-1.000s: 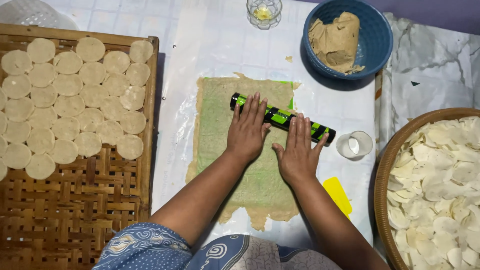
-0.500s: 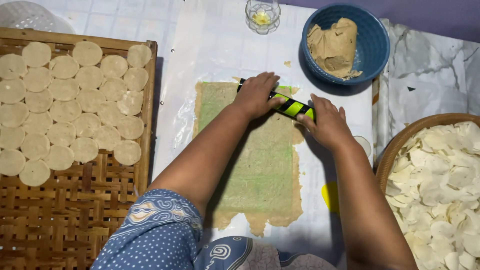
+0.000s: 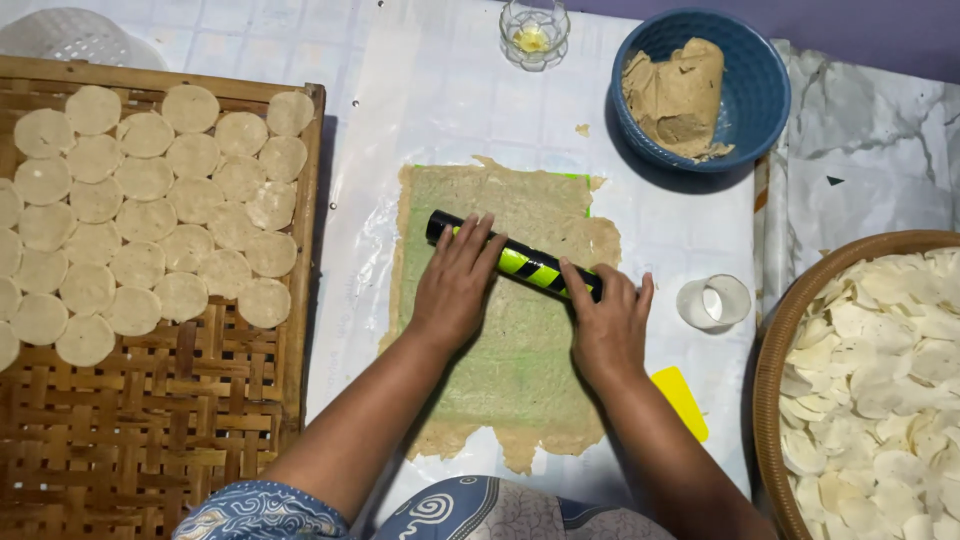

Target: Flattening and spreading dough on a plastic-covered surface to prepare for cutting snack shapes.

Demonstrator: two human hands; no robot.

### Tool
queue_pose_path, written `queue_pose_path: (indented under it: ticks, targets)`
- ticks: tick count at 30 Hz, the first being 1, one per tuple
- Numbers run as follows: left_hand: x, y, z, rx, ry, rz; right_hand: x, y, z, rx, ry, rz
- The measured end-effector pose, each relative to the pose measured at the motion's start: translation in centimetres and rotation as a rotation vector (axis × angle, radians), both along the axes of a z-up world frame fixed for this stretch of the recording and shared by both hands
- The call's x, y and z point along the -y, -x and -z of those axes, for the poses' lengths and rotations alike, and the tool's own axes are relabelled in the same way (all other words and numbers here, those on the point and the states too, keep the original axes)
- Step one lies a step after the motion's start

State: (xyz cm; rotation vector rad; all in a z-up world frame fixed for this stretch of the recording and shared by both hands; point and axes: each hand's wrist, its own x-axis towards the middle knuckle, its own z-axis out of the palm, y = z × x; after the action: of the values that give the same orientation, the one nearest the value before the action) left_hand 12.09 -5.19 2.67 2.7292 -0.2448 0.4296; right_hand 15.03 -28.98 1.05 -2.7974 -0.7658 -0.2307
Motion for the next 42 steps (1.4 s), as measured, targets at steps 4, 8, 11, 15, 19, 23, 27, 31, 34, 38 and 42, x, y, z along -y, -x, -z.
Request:
queue_pose_path:
  ticks: [4, 8, 11, 15, 19, 23, 27, 31, 34, 38, 42]
  targets:
    - [0.7, -0.5, 0.7, -0.141, 0.054, 0.004, -1.7, 0.2, -0.7, -0.102, 0.092, 0.068]
    - [1.1, -5.0, 1.4, -0.135, -0.056, -0.028, -2.2, -4.1, -1.5, -0.212, 0.190, 0.196]
    - [1.9, -10.0, 1.5, -0.137, -0.092, -0.073, -1.9, -8.3, -0.9, -0.201, 0.215, 0.282]
    - [2.7, -15.8, 0.3, -0.411, -0.174, -0.106, -0.5, -13.6, 1.4, -0.238, 0.220, 0.334]
    - [2.6, -15.2, -1.8, -0.502, -0.166, -0.071, -1.8, -11.4, -1.5, -0.225, 0.218, 0.323]
    - [3.5, -10.3, -1.4, -0.273, -0.027, -0.107, -3.8, -5.6, -2.4, -0.223, 0.099, 0.181]
    - [3.3, -9.5, 1.1, -0.257, -0.053, -0.076, -3.8, -6.3, -1.3, -0.290, 0.227, 0.138]
    - [3.1, -14.3, 1.3, -0.168, -0.085, -0.061, -3.5, -10.8, -1.4, -0.265, 0.203, 0.149]
    - [3.8, -17.9, 1.0, -0.221, -0.120, -0.080, -2.9, -14.0, -1.3, -0.312, 0.237, 0.185]
    - [4.2, -22.9, 1.5, -0.388, -0.177, -0.107, -1.3, -18.1, 0.2, -0.372, 0.213, 0.232]
    - [4.3, -26.6, 2.9, -0.516, -0.184, -0.090, 1.5, -18.5, 0.4, -0.418, 0.219, 0.187]
